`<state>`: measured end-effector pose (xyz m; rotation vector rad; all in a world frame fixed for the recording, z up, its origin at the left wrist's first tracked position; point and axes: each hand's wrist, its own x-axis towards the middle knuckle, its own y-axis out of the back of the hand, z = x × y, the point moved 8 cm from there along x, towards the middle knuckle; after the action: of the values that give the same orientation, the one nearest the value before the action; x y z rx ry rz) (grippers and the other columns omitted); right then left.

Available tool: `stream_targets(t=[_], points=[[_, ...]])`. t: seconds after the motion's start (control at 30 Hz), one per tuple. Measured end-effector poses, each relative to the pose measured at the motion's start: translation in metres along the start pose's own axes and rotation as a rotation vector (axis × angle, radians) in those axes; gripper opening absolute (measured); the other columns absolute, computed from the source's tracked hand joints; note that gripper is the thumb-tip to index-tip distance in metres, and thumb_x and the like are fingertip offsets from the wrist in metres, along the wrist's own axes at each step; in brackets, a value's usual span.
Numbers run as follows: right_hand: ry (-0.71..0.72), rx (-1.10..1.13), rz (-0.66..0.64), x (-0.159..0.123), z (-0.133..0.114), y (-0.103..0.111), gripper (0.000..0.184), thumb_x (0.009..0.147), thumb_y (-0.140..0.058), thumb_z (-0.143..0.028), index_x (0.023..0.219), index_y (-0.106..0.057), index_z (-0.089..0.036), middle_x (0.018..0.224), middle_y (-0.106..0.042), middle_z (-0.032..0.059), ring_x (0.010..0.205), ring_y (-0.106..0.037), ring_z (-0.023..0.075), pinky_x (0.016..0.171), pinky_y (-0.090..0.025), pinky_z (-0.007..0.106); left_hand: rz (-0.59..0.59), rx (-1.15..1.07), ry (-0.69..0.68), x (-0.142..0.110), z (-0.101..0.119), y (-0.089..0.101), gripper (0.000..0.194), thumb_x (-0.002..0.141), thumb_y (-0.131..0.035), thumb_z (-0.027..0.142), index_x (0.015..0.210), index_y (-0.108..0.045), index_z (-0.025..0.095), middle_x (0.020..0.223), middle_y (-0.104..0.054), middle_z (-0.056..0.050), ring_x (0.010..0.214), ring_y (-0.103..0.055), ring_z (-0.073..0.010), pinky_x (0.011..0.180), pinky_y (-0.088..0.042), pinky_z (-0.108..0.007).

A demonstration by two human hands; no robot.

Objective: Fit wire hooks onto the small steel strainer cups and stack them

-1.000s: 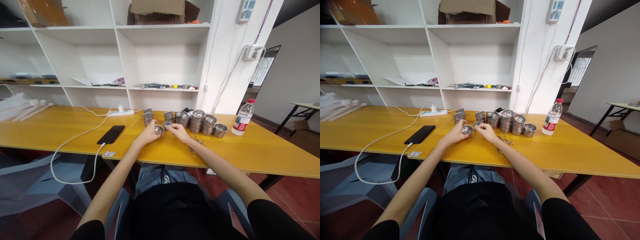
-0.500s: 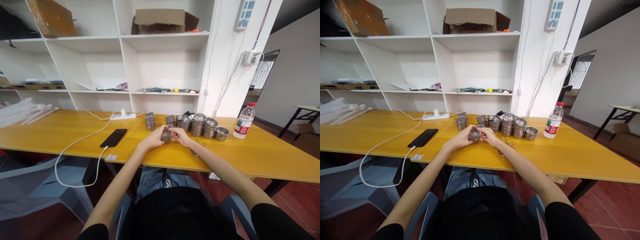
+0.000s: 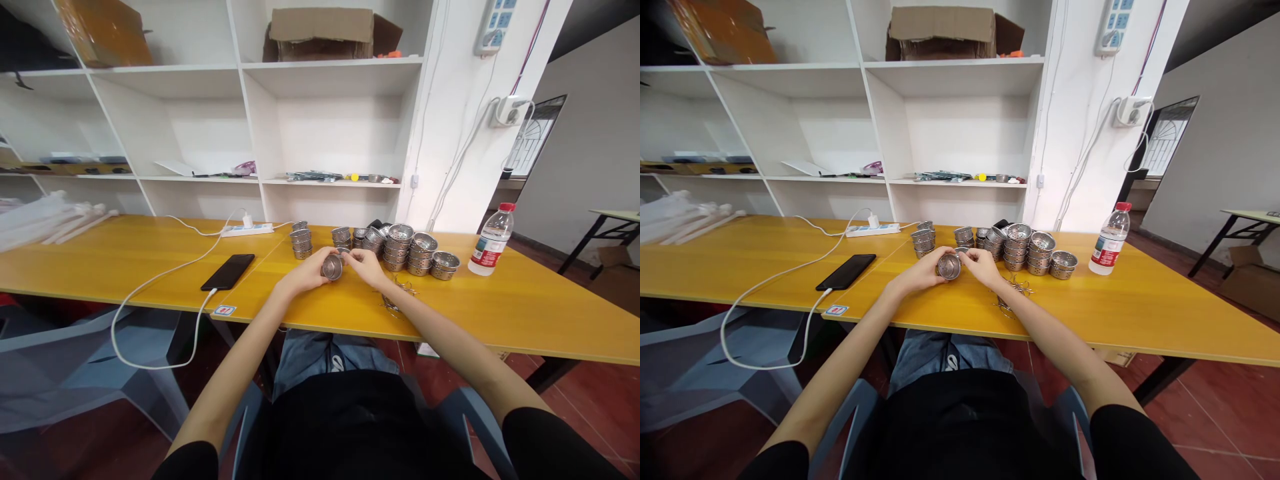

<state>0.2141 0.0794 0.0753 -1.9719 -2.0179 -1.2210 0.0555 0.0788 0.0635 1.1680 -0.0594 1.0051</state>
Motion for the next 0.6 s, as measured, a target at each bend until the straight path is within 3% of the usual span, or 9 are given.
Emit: stream_targets(t=[0.13,0.27,0.43,0.6], points=[[-0.007,-0.112,0.030,-0.001,0.000,0.001,0.044,0.092,-0.055,-0.052,0.066,-0.064,-0.017,0.065,-0.061,0.0011,0.064,-0.050,0.0152,0.064,-0.036,0.027,0.010,0.024,-0.026,-0.001,0.001,0.002,0.074,0.072,-0.076,0.018,0.139,-0.046,0.024,0.143,-0.054,-0.011,0.136,-0.055,-0.0280,0.119,-0.042,-0.043],[-0.121,-0.337,0.041,-0.004,0.003,0.009,0.038,0.095,-0.054,-0.043,0.069,-0.067,-0.019,0.068,-0.066,0.0031,0.066,-0.057,0.0172,0.064,-0.036,0.028,0.004,0.038,0.005,-0.003,0.003,0.004,0.077,0.072,-0.077,0.021,0.141,-0.043,0.025,0.143,-0.054,-0.010,0.137,-0.054,-0.0285,0.118,-0.044,-0.043],[-0.139,-0.754,-0.099,-0.008,-0.004,0.003,0.031,0.097,-0.054,-0.035,0.081,-0.076,-0.021,0.085,-0.076,0.0118,0.080,-0.068,0.0246,0.071,-0.040,0.031,-0.002,0.095,0.063,-0.005,0.006,0.007,0.078,0.070,-0.079,0.023,0.140,-0.044,0.028,0.142,-0.055,-0.010,0.136,-0.055,-0.0305,0.114,-0.047,-0.045],[-0.114,-0.853,-0.204,-0.010,-0.008,-0.008,0.029,0.097,-0.056,-0.032,0.086,-0.079,-0.020,0.093,-0.078,0.0145,0.087,-0.071,0.0271,0.072,-0.043,0.032,0.007,0.136,0.074,-0.005,0.012,0.010,0.075,0.071,-0.078,0.025,0.138,-0.045,0.028,0.138,-0.055,-0.009,0.130,-0.059,-0.0304,0.109,-0.050,-0.044]])
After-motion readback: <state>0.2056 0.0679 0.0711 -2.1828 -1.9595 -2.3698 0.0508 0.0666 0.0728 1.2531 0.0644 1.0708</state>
